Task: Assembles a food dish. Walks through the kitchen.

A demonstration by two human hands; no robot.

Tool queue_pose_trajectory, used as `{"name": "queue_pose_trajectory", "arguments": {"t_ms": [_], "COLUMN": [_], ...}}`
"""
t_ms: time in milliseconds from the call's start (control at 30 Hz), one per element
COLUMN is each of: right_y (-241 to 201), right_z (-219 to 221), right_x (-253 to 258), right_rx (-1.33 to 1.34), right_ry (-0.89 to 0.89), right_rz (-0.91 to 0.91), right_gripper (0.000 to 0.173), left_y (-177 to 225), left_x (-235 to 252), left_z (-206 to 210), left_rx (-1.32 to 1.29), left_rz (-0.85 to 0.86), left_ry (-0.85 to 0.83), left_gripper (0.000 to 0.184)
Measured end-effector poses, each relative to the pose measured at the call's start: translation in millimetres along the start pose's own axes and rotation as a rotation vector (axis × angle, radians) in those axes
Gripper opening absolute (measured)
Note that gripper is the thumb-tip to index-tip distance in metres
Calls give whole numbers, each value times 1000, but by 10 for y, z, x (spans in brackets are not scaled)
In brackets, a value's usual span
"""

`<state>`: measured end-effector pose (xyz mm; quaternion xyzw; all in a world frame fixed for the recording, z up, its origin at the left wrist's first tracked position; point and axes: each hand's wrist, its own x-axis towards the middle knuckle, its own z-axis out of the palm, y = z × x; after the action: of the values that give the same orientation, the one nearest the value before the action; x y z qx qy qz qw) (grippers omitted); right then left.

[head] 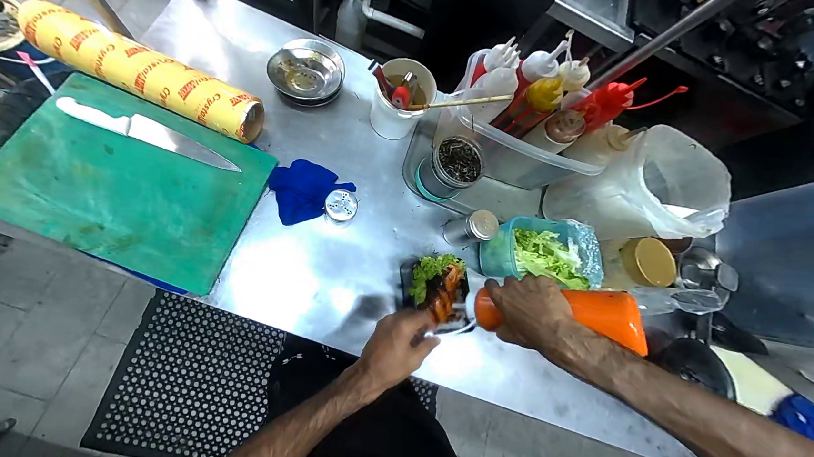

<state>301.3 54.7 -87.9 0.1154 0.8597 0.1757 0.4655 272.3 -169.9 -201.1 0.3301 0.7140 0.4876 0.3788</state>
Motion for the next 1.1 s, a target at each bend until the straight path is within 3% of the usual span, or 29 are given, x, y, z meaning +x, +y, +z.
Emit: {"name": "queue_pose_trajectory", "arguments": {"t_ms": [67, 200, 367, 567, 700, 800, 867, 967, 1100], "right_y": [36, 81, 96, 131, 231, 298, 305, 310, 125], "right_z": [2, 49, 17, 79, 132, 147, 90, -153, -472], "right_x": [-9, 82, 70, 79, 47, 30, 40, 24, 195], "right_rx": [8, 86, 15, 140, 238, 460, 654, 1074, 1720], "right_ry": [-14, 167, 11, 175, 204, 263, 353, 638, 1021], "right_rz": [13, 110, 90, 177, 106, 52, 11, -102, -231], "right_gripper": [62, 71, 63, 68, 76, 78, 80, 92, 104], "left_y": [2, 25, 18, 45, 75, 198, 358, 519, 128], "left_x": [3, 78, 177, 195, 163, 148, 184, 258, 419], "left_z": [34, 68, -16, -1, -153, -399, -649, -1114, -1585], "left_rx": [-18, -36, -14, -40, -98, -178, -179, -77, 188], "left_rz": [4, 13, 18, 18, 18, 92, 191, 290, 107], "left_ry": [-20, 45, 20, 51, 89, 204, 283, 452, 695], "left_gripper": [30, 31, 26, 28, 24, 20, 30, 48, 70]}}
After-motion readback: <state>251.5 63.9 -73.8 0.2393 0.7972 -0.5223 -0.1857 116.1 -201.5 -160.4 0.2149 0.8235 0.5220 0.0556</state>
